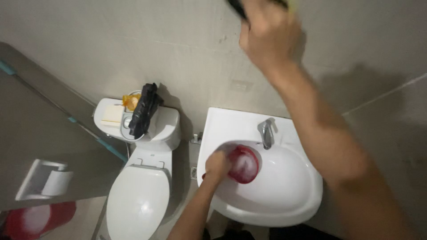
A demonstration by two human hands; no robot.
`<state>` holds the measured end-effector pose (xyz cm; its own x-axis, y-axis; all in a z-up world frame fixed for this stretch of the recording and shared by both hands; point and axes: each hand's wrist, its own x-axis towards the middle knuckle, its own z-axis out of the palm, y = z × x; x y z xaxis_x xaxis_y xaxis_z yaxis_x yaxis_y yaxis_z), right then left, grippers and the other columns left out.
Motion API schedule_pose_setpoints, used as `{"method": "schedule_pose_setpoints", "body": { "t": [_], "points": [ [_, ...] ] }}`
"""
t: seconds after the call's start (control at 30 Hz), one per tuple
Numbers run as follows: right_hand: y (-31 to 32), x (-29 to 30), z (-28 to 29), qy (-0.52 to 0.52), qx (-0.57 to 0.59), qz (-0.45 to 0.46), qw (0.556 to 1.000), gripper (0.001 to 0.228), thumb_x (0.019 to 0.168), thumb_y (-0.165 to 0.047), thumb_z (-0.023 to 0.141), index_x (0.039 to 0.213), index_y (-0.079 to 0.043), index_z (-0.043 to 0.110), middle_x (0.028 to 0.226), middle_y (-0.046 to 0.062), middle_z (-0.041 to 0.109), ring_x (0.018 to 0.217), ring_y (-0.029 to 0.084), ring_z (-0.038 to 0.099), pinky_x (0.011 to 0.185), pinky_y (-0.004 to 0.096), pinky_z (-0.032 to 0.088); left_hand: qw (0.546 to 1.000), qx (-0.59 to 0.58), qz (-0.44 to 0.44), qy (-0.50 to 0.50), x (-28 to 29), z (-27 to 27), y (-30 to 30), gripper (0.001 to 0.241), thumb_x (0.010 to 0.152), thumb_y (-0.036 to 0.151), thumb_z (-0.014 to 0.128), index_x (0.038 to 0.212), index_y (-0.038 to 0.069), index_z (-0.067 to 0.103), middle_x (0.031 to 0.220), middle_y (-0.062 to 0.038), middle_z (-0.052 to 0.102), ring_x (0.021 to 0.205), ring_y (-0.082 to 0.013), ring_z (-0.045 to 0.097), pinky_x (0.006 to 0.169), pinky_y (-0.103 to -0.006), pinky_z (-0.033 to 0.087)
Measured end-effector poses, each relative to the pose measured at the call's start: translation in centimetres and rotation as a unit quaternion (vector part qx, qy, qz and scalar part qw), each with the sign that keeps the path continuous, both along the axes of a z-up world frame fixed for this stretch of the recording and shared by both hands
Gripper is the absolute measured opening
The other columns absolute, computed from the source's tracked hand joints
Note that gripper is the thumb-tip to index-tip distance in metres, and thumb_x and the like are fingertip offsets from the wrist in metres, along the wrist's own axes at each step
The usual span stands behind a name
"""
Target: The person scrubs the tiled bathroom wall above the sink using a yellow sponge and soapy water from a red scoop. They rinse the sponge under the faucet, wipe the wall, and briefly move a black cloth and a white soap dish before continuing to scrub the wall and the toilet tank.
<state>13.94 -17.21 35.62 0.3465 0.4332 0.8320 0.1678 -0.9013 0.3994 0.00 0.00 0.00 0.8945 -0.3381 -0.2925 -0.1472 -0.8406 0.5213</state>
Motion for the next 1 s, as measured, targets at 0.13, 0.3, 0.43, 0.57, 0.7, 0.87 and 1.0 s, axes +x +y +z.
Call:
{"method": "schedule_pose_setpoints", "body": {
  "t": [0.13,0.3,0.43,0.57,0.7,0.87,1.0],
  "points": [
    [2.9,1.2,0.6,-0.007,0.031,0.048,0.998,0.053,0.098,-0.009,0.069,0.145,-0.024,0.05,0.082,0.005,0.068,0.07,0.02,0.066,0.061,0.037,0.053,0.992,-0.071,0.072,-0.08,4.8,10.0,0.5,0.029,0.09,0.027,0.068,0.106,0.004,0.074,0.09,-0.025,0.074,0.088,-0.0414,0.073,0.081,-0.051,0.058],
    [5.5,1.7,-9.3,0.068,-0.008,0.041,0.997,0.046,0.097,-0.009,0.067,0.143,-0.012,0.069,0.065,0.003,0.063,0.047,0.015,0.055,0.046,0.035,0.047,0.925,-0.261,0.148,-0.233,10.6,18.1,3.0,0.044,0.085,0.011,0.068,0.127,-0.002,0.062,0.104,-0.025,0.073,0.098,-0.0428,0.07,0.091,-0.0501,0.055],
    [5.5,1.1,-17.3,0.156,-0.085,0.01,0.984,0.054,0.086,-0.017,0.064,0.14,-0.017,0.068,0.062,0.001,0.06,0.047,0.016,0.055,0.047,0.035,0.049,0.878,-0.32,0.196,-0.297,12.2,21.5,6.0,0.057,0.091,0.008,0.064,0.144,-0.002,0.045,0.14,-0.028,0.051,0.127,-0.0451,0.056,0.108,-0.048,0.047],
    [6.7,0.9,-12.5,0.153,-0.089,-0.051,0.983,0.053,0.087,-0.017,0.064,0.139,-0.015,0.067,0.063,0.002,0.063,0.046,0.015,0.058,0.05,0.037,0.052,0.859,-0.292,0.122,-0.402,13.4,23.1,8.2,0.084,0.087,0.012,0.071,0.157,-0.002,0.028,0.161,-0.027,0.03,0.148,-0.047,0.035,0.122,-0.0518,0.03],
    [9.4,2.2,4.2,0.058,-0.049,-0.047,0.996,0.042,0.101,-0.014,0.067,0.143,-0.013,0.066,0.071,0.006,0.069,0.056,0.021,0.064,0.061,0.042,0.053,0.838,-0.329,0.092,-0.425,15.2,27.6,9.6,0.093,0.089,0.017,0.073,0.161,0.0,0.018,0.166,-0.028,0.023,0.154,-0.0452,0.026,0.128,-0.0503,0.023],
    [12.9,5.3,10.5,0.04,0.079,0.013,0.996,0.015,0.096,-0.011,0.076,0.109,-0.015,0.072,0.082,0.009,0.075,0.067,0.027,0.071,0.062,0.041,0.055,0.813,-0.358,0.051,-0.457,17.7,32.2,10.7,0.098,0.086,0.015,0.074,0.162,0.0,0.014,0.168,-0.027,0.019,0.156,-0.0442,0.024,0.13,-0.0464,0.023],
    [14.9,4.3,1.3,0.008,0.034,0.033,0.999,0.044,0.092,-0.009,0.068,0.135,-0.013,0.068,0.086,0.009,0.076,0.067,0.024,0.07,0.063,0.04,0.056,0.81,-0.37,0.051,-0.452,20.1,29.7,11.8,0.095,0.086,0.006,0.07,0.163,-0.001,0.015,0.169,-0.028,0.022,0.157,-0.0453,0.026,0.13,-0.0462,0.025]
  ]
}}
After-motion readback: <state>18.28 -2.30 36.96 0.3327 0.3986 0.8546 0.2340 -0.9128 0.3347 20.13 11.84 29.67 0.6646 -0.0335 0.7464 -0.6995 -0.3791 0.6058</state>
